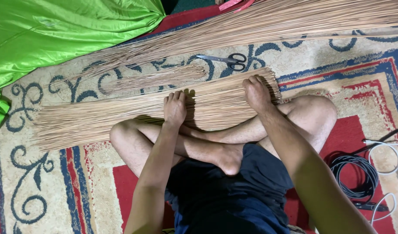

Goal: Trimming and aligning thin wooden sticks into uniform bundles using scissors

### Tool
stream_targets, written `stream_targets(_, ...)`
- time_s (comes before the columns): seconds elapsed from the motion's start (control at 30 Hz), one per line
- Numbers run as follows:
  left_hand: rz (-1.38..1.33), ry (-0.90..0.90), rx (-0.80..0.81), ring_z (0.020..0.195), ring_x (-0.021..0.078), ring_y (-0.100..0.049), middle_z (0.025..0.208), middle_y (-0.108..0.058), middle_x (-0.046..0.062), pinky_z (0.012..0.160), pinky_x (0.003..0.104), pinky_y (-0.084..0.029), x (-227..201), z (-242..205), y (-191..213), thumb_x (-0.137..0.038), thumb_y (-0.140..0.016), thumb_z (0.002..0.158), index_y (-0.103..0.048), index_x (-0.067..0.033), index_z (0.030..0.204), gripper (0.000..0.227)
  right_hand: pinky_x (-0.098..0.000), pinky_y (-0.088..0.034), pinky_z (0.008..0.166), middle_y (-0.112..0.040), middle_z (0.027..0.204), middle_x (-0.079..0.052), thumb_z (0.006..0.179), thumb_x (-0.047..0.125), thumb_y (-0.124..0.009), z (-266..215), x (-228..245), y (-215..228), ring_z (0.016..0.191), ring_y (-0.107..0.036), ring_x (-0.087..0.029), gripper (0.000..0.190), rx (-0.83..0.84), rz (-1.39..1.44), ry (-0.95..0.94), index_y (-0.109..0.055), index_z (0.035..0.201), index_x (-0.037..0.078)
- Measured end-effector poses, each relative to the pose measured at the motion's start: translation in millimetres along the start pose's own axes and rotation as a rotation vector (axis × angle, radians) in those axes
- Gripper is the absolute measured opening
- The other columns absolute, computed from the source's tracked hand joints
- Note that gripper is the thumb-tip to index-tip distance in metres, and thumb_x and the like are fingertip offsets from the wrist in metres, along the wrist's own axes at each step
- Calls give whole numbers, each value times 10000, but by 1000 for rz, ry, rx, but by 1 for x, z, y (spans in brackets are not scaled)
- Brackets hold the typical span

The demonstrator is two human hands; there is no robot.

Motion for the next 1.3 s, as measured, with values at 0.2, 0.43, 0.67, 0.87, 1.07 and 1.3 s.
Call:
stream_targets(0.2, -12, -9, 18, 1006, 279, -563, 1003, -595, 53, 848, 415, -436, -3, 2, 4, -198, -577, 970, -599, -146, 1001, 65, -399, -539, 827, -554, 863, -115, 831, 46, -724, -2, 2, 5, 904, -612, -344, 111, -11, 57, -6, -665, 911, 96)
stream_targets(0.43, -19, -21, 30, 1016, 288, -553, 1024, -577, 59, 860, 416, -438, -2, -1, -8, -225, -572, 967, -612, -144, 1011, 100, -408, -546, 828, -569, 855, -132, 820, 27, -708, -3, -2, 1, 895, -612, -361, 88, -48, 80, 7, -701, 891, 78)
stream_targets(0.67, -53, 2, 40, 1033, 294, -560, 1050, -563, 55, 856, 417, -452, -1, -1, -11, -237, -586, 981, -617, -136, 994, 107, -400, -548, 837, -557, 885, -123, 826, 29, -685, -3, -1, 14, 906, -622, -357, 133, -101, 72, -39, -715, 948, 75)
stream_targets(0.87, -97, 80, 84, 1119, 277, -536, 1150, -543, 33, 933, 414, -456, 5, -1, -15, -299, -591, 993, -623, -145, 1057, 170, -468, -535, 879, -586, 949, -174, 848, -19, -641, 3, -10, 31, 949, -620, -420, 201, -100, 82, -223, -747, 1012, 29)
stream_targets(1.07, -179, 138, 185, 1349, 291, -441, 1363, -479, 48, 1101, 466, -397, -10, 7, 40, -258, -550, 1026, -604, -169, 1288, 282, -521, -580, 798, -657, 917, -38, 842, 136, -741, 7, -184, -20, 903, -703, -374, 137, -113, 91, -677, -750, 968, 189)
stream_targets(1.3, -207, 110, 360, 1536, 282, -274, 1593, -403, 51, 1234, 514, -241, -20, 10, 30, -351, -483, 1065, -493, -249, 1517, 464, -564, -605, 802, -727, 982, -71, 811, 227, -810, 2, -209, -22, 1027, -713, -382, 288, 165, 51, -686, -799, 1093, 286)
Point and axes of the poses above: each hand's wrist, its own z-axis towards the middle knuckle, its own y-axis out of the back of the hand, x = y × z, the point moved 8 cm from there along z, towards the middle knuckle
